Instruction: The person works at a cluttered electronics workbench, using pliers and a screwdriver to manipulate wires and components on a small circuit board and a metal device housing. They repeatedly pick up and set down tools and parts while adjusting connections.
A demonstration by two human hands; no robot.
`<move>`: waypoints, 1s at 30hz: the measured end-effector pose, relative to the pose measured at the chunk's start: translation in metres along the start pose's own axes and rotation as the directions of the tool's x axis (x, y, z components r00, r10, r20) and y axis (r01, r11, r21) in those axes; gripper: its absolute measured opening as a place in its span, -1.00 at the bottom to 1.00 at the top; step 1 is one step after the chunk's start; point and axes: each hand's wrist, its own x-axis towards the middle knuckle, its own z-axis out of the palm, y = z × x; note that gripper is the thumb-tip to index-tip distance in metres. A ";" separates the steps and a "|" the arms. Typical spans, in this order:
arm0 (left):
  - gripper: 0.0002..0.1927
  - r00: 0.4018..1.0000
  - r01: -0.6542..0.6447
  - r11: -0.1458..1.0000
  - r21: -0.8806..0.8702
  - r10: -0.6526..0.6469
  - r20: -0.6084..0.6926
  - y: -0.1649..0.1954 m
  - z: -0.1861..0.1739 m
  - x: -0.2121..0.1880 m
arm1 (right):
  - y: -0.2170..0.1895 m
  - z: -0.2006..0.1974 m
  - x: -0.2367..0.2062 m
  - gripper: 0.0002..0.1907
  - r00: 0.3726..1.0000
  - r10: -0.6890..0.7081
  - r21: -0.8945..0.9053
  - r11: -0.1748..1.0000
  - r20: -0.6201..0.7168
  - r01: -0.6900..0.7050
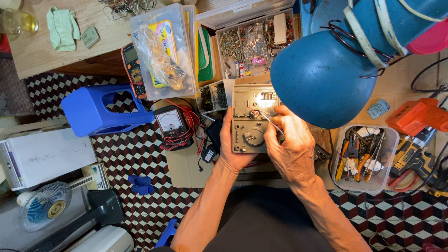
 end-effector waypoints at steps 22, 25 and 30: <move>0.09 0.670 -0.079 -0.518 0.852 0.605 0.430 0.010 0.025 -0.011 | 0.013 -0.032 -0.023 -0.94 0.973 0.229 0.104 0.969 -0.018 -0.226; 0.17 0.612 -0.031 -0.745 0.667 0.513 0.602 0.013 0.030 -0.016 | 0.016 -0.031 -0.026 -0.92 0.960 0.282 0.136 0.951 -0.004 -0.278; 0.20 0.630 0.024 -0.752 0.659 0.523 0.574 0.005 0.029 -0.016 | 0.019 -0.029 -0.030 -0.92 0.968 0.252 0.126 0.960 -0.003 -0.250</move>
